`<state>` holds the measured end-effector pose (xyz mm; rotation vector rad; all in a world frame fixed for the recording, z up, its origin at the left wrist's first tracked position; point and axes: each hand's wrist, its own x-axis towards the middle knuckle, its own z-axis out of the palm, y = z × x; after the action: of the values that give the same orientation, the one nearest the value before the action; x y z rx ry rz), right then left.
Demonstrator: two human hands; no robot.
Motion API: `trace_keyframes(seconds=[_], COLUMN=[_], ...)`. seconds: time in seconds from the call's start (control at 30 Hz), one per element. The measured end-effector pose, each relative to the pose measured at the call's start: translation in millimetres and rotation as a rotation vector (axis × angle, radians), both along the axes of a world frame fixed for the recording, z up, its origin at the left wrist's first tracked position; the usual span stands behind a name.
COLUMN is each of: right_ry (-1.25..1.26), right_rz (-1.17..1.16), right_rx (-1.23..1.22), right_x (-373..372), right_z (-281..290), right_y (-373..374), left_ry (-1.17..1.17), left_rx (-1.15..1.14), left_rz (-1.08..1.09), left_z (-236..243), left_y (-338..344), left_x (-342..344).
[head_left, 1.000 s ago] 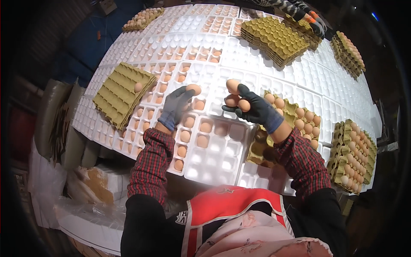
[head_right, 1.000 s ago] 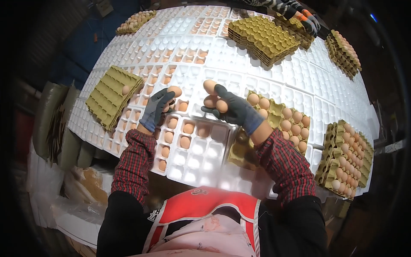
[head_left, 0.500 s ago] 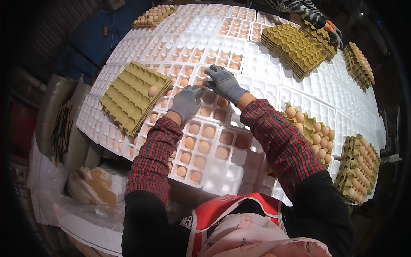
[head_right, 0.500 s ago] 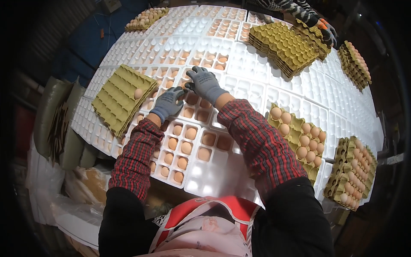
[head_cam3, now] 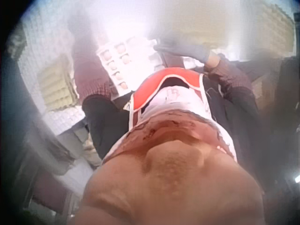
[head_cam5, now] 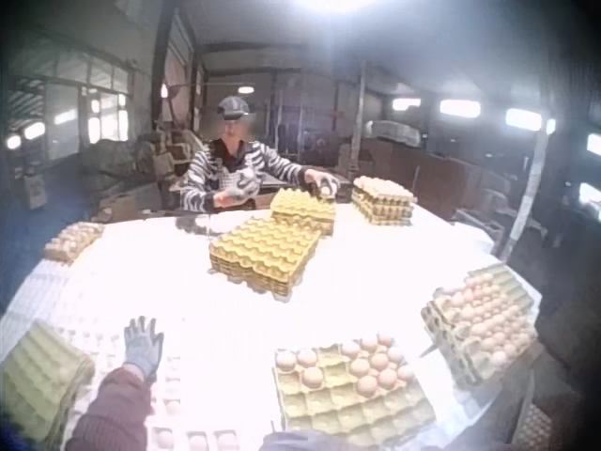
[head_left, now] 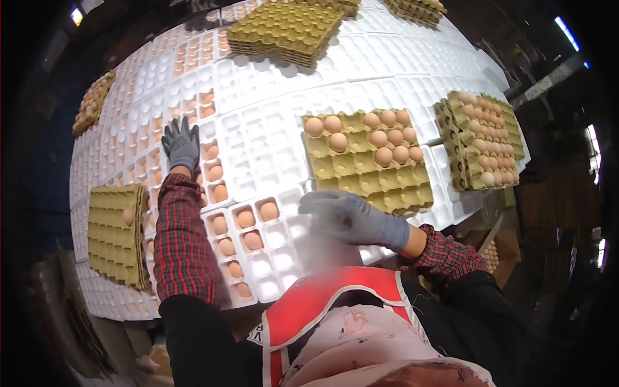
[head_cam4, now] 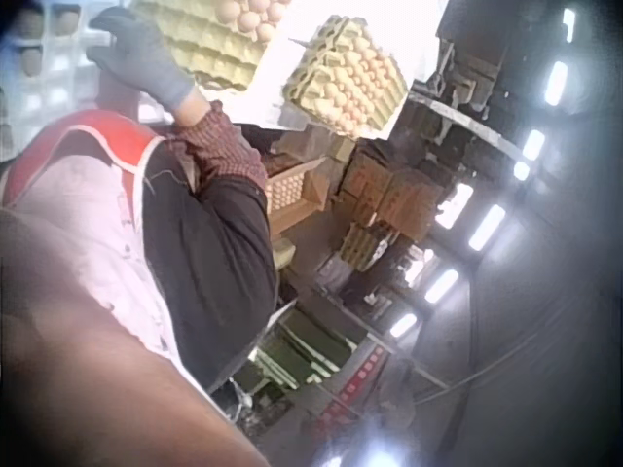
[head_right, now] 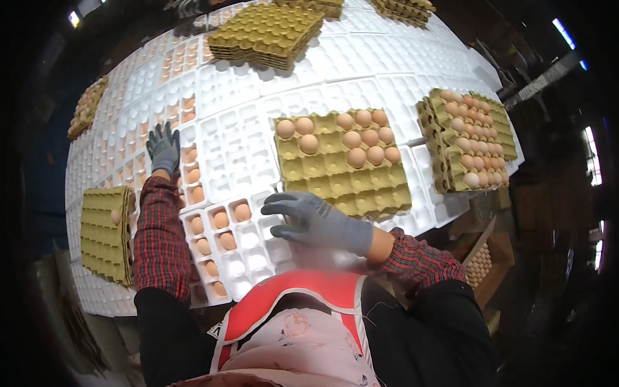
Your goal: The person transfers eggs by hand from cardboard cartons into the slots of plastic trays and moves empty cartons on the table.
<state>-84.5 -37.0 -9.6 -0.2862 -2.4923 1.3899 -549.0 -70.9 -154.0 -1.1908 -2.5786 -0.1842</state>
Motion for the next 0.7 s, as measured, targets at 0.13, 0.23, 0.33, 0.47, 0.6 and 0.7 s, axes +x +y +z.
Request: trace_keyframes(seconds=[0.13,0.23,0.33,0.47,0.6,0.7], right_ry=[-0.113,-0.2,-0.235,-0.136,0.197,-0.149], right_rz=[-0.507,-0.525,-0.418,-0.422,-0.516,-0.317], right_rx=[0.359,0.711,0.867,0.575,-0.45,0.391], right_x=[110,126,107,117,124,80], right_z=[-1,1,-21,-20,-17,-7], right_y=[66,103,118,137,162,172], left_ry=[-0.451,-0.784,-0.312,-0.393,-1.158,-0.607], left_rx=[0.43,0.142,-0.005,-0.047,0.394,0.126], left_rz=[-0.494,-0.831,-0.834,-0.742,-0.606,-0.64], left_z=[70,130,113,117,105,130], left_y=[34,49,66,77,92,110], left_x=[123,260,324,335,291,285])
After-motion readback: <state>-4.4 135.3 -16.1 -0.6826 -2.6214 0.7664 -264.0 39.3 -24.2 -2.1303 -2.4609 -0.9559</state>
